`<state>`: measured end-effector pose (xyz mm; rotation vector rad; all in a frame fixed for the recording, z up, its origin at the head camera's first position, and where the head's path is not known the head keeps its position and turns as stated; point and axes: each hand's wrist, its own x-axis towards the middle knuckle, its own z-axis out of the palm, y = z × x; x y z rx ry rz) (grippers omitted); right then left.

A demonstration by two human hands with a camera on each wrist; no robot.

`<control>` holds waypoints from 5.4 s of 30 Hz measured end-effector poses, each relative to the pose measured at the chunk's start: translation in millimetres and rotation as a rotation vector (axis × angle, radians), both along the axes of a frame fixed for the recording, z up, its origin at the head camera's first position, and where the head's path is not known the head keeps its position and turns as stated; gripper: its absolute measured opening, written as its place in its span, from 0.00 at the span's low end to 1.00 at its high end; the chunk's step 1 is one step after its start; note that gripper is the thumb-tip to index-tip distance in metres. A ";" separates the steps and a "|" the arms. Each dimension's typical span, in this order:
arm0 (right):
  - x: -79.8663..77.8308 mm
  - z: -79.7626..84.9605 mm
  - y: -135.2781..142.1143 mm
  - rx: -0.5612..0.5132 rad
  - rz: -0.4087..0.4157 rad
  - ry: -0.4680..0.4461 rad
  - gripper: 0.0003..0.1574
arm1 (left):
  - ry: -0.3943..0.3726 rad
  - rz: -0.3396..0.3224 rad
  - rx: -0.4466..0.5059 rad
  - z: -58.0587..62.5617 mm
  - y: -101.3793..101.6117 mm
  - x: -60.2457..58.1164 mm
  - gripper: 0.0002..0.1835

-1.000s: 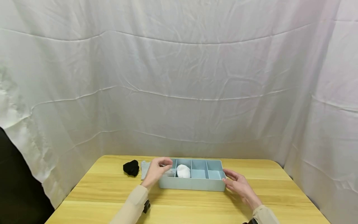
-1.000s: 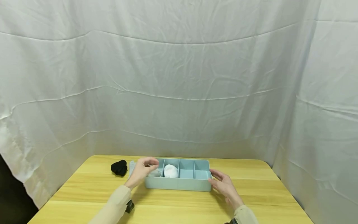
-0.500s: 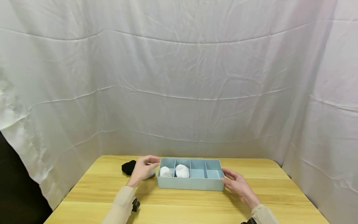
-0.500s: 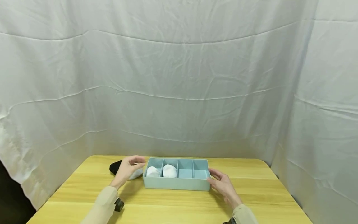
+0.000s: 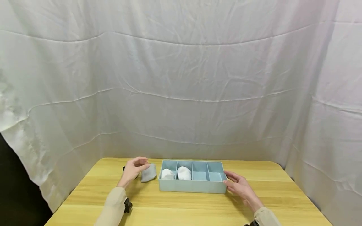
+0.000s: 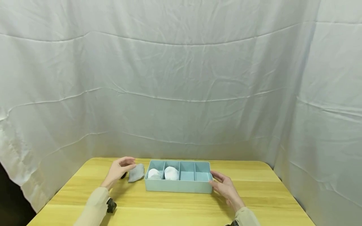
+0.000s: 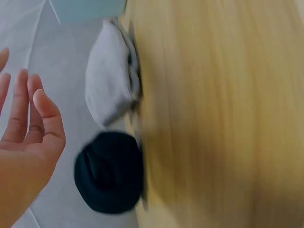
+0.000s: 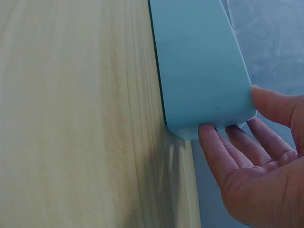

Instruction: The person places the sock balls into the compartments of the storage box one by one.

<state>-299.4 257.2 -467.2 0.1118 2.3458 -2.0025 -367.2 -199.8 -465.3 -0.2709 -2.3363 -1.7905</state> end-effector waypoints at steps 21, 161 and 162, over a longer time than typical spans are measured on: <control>-0.3 1.8 2.0 -0.009 0.000 0.007 0.37 | -0.063 0.149 -0.134 -3.7 -43.7 -9.8 0.23; -0.1 -2.6 5.5 0.006 -0.021 0.014 0.36 | 0.165 -0.232 -0.083 6.0 149.2 2.3 0.24; 0.1 -2.5 5.6 0.008 -0.022 0.013 0.36 | 0.163 -0.238 -0.085 6.0 151.4 2.4 0.24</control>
